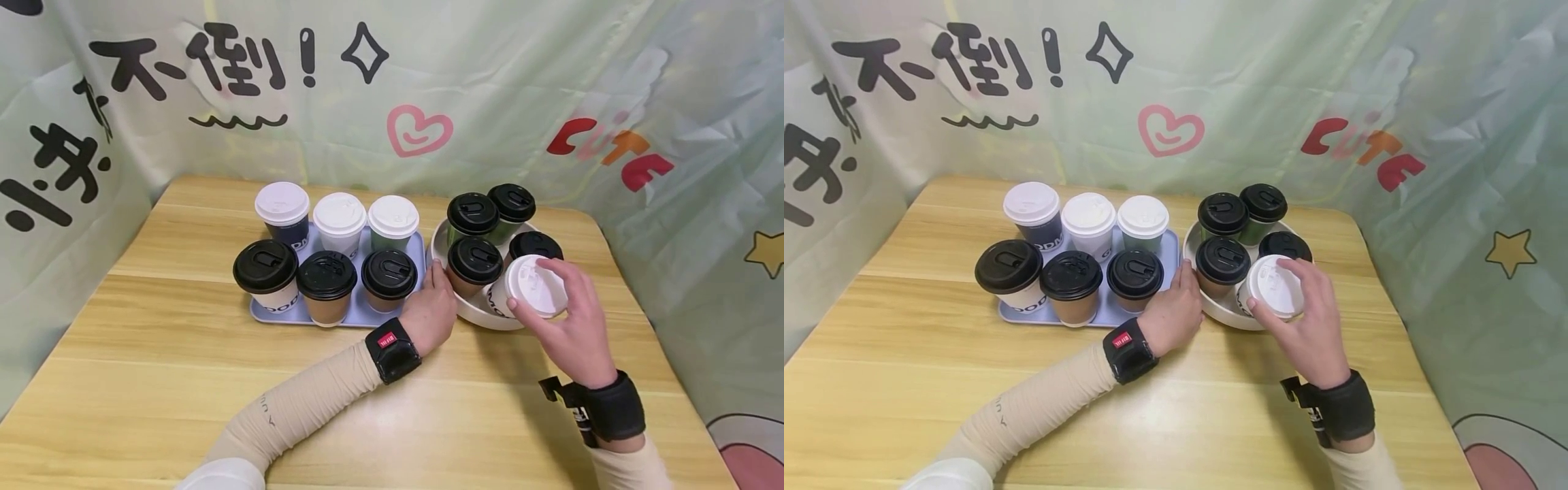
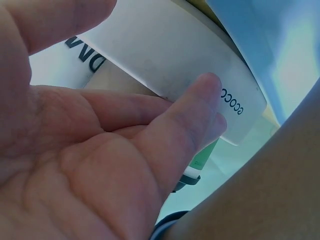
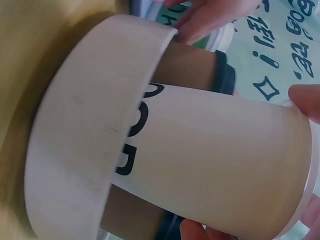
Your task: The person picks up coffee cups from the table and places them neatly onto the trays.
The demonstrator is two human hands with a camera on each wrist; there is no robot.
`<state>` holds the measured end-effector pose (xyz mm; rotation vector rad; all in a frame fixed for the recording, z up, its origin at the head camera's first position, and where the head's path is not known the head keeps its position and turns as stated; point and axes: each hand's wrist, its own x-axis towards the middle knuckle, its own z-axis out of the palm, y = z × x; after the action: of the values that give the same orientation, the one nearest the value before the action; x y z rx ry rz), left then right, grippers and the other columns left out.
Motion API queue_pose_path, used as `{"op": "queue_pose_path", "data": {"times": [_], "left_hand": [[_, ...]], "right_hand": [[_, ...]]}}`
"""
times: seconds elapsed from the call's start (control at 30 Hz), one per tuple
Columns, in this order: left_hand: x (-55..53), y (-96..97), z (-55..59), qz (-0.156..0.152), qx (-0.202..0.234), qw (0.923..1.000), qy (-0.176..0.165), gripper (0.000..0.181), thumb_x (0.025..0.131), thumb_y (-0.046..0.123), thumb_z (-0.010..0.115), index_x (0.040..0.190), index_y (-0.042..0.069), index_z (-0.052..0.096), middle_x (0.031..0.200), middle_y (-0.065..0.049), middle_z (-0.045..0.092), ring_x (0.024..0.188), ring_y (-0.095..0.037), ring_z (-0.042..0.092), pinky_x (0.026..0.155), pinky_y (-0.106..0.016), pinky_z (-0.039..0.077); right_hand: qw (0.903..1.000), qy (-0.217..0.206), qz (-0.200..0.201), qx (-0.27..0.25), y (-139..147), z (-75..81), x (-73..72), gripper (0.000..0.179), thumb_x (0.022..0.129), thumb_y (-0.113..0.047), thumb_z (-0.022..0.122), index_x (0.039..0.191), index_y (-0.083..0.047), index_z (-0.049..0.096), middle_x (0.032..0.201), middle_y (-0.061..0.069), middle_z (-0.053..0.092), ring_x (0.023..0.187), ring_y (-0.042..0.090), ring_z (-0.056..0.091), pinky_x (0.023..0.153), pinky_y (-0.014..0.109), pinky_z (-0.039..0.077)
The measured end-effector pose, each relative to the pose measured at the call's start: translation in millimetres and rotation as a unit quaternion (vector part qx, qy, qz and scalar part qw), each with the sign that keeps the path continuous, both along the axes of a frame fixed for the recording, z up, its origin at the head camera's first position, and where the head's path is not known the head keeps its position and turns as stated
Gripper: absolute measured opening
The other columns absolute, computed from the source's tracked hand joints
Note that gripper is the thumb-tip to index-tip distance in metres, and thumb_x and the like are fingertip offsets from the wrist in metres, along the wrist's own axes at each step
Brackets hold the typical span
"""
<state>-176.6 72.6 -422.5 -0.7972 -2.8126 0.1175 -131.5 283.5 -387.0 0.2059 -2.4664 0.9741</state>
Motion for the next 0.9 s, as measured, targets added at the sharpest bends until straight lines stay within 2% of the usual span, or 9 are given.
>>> {"op": "queue_pose_path", "data": {"times": [0.1,0.23,0.53,0.8,0.9], "left_hand": [[-0.1,0.1,-0.1,-0.001,-0.001,1.0,-0.003,0.048,0.105,0.016,0.051,0.142,-0.015,0.052,0.147,-0.029,0.053,0.133,-0.031,0.058,0.053,-0.023,0.056],[-0.3,0.1,-0.9,-0.001,0.003,1.0,-0.001,0.048,0.104,0.016,0.051,0.141,-0.015,0.052,0.146,-0.029,0.053,0.133,-0.031,0.058,0.054,-0.023,0.056],[-0.7,0.5,-0.3,-0.002,0.012,0.9999,-0.009,0.05,0.104,0.016,0.052,0.142,-0.016,0.05,0.147,-0.029,0.052,0.134,-0.031,0.057,0.053,-0.023,0.056],[-0.2,-0.2,-1.5,0.0,0.002,0.9997,0.024,0.048,0.104,0.018,0.052,0.14,-0.014,0.054,0.144,-0.027,0.056,0.13,-0.029,0.061,0.053,-0.024,0.057],[-0.1,-0.3,-1.7,0.0,0.002,0.9998,0.022,0.048,0.104,0.018,0.053,0.14,-0.013,0.054,0.144,-0.027,0.055,0.13,-0.03,0.06,0.054,-0.024,0.057]], "right_hand": [[1.0,0.002,0.0,-0.002,-1,-4.4,-2.7,0.071,0.074,-0.009,0.089,0.138,-0.009,0.061,0.141,0.022,0.052,0.129,0.037,0.044,0.096,0.054,0.034],[1.0,0.002,-0.008,-0.003,0,-9.6,-6.8,0.068,0.074,-0.011,0.089,0.137,-0.008,0.062,0.143,0.026,0.047,0.133,0.039,0.039,0.099,0.059,0.032],[0.9998,0.015,-0.011,0.01,2,-19.2,-12.8,0.068,0.073,-0.012,0.091,0.135,-0.007,0.063,0.139,0.028,0.047,0.129,0.041,0.04,0.096,0.059,0.032],[0.999,0.03,-0.009,0.033,3,-23.8,-17.1,0.067,0.075,-0.013,0.088,0.137,-0.005,0.063,0.14,0.032,0.047,0.129,0.048,0.043,0.095,0.061,0.036],[0.9981,0.03,-0.006,0.054,4,-26.2,-19.6,0.068,0.077,-0.012,0.087,0.139,-0.002,0.061,0.139,0.034,0.045,0.128,0.049,0.043,0.097,0.062,0.038]]}}
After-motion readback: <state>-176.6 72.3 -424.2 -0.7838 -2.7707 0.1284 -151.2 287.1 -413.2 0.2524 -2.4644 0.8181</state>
